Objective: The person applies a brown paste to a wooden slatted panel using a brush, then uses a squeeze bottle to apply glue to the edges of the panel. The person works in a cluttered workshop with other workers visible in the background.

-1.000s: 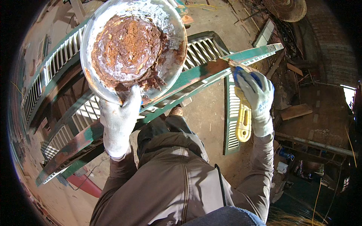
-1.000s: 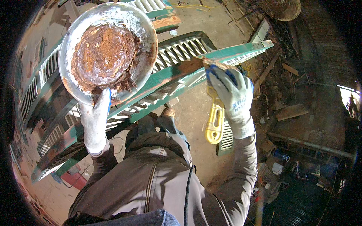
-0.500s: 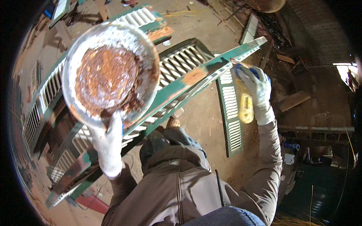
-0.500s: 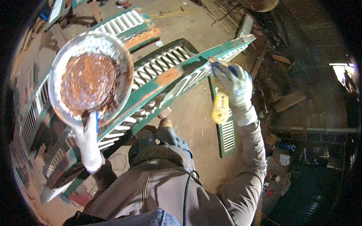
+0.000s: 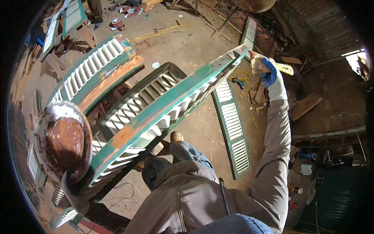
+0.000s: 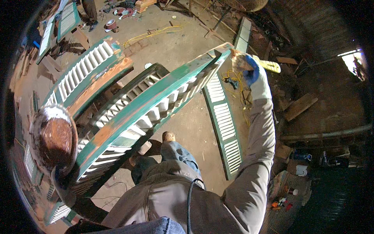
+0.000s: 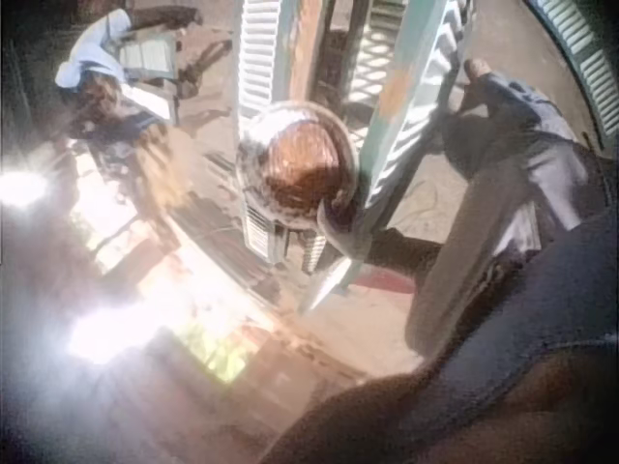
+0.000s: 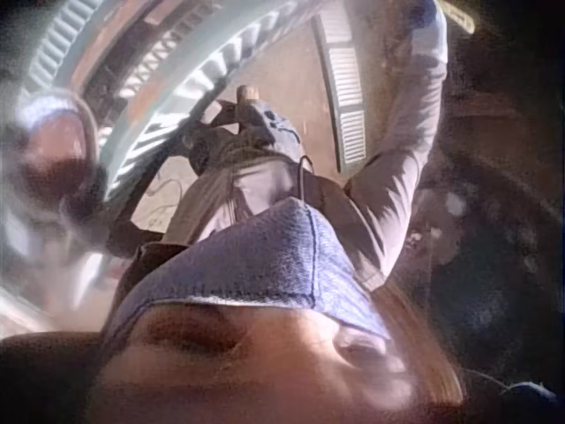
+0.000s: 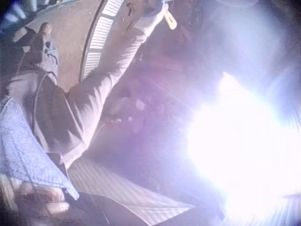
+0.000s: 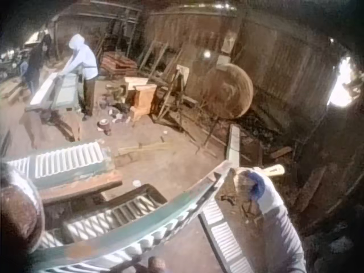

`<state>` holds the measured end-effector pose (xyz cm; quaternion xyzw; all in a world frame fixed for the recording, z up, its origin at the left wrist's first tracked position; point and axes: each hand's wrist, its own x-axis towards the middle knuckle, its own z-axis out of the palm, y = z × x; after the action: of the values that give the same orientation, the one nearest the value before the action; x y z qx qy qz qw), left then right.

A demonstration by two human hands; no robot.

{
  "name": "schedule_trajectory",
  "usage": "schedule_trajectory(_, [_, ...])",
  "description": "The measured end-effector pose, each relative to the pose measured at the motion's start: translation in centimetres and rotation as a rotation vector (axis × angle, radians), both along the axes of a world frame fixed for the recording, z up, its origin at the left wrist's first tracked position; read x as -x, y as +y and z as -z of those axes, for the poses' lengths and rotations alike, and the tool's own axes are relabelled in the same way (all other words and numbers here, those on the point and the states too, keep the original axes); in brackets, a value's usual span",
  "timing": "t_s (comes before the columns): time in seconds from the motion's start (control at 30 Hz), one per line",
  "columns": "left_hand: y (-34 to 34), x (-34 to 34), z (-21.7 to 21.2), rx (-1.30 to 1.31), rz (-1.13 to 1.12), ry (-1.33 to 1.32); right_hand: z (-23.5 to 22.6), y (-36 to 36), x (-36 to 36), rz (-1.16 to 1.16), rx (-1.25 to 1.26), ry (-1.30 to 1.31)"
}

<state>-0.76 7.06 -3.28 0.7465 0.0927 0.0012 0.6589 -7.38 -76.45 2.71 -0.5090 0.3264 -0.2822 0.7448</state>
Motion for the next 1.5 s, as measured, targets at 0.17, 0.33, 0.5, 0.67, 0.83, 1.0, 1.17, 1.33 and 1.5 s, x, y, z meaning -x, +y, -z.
schedule_trajectory(0.17, [0.3,0.3,0.4,-0.094,0.022,-0.085,2.1,-6.4,-3.2,-0.054,0.011,0.174])
schedule_trajectory(0.33, [2.3,-0.3,1.7,-0.317,0.068,-0.120,1.8,-11.0,-4.2,-0.117,-0.067,0.262])
schedule_trajectory(0.5, [7.7,-1.7,4.7,-0.290,-0.019,-0.149,-0.5,-10.5,-5.1,-0.050,0.495,0.244])
schedule_trajectory(0.67, [7.2,-0.7,4.7,-0.571,0.098,-0.283,-1.4,-2.8,-5.6,0.114,1.574,0.292])
schedule_trajectory(0.83, [9.4,-0.1,6.2,-0.221,0.021,-0.164,3.3,-0.1,-4.5,-0.044,2.090,0.815])
schedule_trajectory(1.0, [11.3,-0.3,6.1,-0.358,-0.079,-0.012,6.5,2.5,-3.5,-0.001,2.150,0.895])
schedule_trajectory(1.17, [8.2,0.5,5.5,-0.289,-0.066,-0.086,5.3,4.3,-1.6,-0.035,2.210,0.854])
schedule_trajectory(1.33, [8.7,0.8,5.8,-0.228,-0.160,-0.104,-0.5,3.5,-1.8,0.038,1.952,0.616])
schedule_trajectory(1.5, [6.0,0.4,5.2,-0.232,-0.203,-0.119,-2.9,-0.3,-3.5,-0.170,1.684,0.729])
